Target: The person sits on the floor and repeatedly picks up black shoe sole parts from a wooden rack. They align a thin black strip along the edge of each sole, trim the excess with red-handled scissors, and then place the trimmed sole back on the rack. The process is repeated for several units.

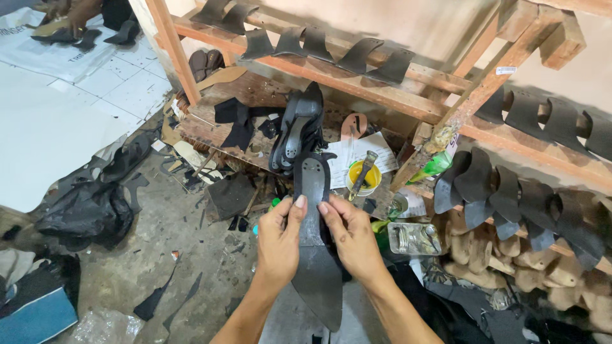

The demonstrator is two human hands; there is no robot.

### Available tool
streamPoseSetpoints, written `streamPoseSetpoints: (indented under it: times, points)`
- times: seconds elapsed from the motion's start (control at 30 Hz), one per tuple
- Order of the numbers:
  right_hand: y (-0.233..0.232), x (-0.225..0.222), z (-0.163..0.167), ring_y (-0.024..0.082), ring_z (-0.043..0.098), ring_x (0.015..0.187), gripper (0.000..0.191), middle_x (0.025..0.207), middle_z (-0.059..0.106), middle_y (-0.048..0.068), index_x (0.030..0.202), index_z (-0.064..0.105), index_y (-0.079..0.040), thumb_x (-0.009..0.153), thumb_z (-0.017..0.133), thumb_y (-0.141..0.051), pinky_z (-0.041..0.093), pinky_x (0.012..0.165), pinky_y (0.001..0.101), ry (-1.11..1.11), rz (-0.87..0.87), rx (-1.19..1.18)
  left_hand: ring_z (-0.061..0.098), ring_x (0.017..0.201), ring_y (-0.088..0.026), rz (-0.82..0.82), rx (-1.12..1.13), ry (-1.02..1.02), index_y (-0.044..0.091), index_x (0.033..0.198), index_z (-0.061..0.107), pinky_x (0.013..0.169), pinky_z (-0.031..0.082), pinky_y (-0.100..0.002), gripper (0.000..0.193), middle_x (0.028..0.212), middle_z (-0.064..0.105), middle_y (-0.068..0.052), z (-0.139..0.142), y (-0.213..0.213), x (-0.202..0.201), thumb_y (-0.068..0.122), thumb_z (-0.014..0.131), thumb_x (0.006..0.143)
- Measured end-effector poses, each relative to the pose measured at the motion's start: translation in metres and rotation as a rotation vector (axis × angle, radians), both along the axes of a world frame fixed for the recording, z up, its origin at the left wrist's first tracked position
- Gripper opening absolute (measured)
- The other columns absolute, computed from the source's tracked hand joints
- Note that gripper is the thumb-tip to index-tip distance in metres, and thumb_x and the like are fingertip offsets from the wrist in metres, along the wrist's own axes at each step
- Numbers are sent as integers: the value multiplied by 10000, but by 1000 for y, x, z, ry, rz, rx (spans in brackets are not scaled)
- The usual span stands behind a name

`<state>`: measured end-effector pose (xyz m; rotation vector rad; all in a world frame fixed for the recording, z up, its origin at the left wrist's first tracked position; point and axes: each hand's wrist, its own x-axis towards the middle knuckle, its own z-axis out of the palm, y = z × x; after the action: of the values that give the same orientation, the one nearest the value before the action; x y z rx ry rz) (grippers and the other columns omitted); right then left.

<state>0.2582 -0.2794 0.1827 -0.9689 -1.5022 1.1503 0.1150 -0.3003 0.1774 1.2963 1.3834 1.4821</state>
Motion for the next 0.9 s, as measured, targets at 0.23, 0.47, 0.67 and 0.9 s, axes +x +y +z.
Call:
streamPoseSetpoints:
  times: [0.23, 0.47, 0.67, 0.9]
  points:
    - [-10, 4, -3, 141, 596, 833, 229, 908, 667, 48, 1106, 715, 39, 1003, 621, -143, 501, 770, 272, -197, 53, 17, 417, 650, -47, 4, -28, -69, 7, 863, 677, 553, 367, -265, 383, 664, 509, 55, 5, 7, -6, 333, 565, 1030]
    - [-13, 19, -21, 135, 651, 961, 256, 1035, 707, 51, 1135, 714, 40, 989, 625, -151, 504, 869, 265, -145, 159, -8, 400, 655, -52, 23, -48, -56, 16, 799, 608, 563, 367, -263, 401, 662, 473, 50, -10, 12, -6, 330, 563, 1045]
    - [-19, 27, -48, 100, 631, 917, 373, 1006, 757, 38, 1225, 717, 24, 1024, 571, -255, 524, 867, 266, -61, 108, -299, 378, 692, -58, 13, 20, -124, 24, 782, 539, 593, 355, -261, 418, 711, 456, 49, -29, 19, 0, 315, 546, 1081]
    - [-5, 36, -60, 82, 623, 1075, 499, 1162, 721, 26, 1316, 650, -11, 1033, 471, -381, 455, 955, 260, -25, -36, -130, 581, 814, -37, -159, -13, -282, 70, 1013, 637, 729, 478, -201, 115, 874, 666, 45, -11, 17, 4, 91, 656, 902]
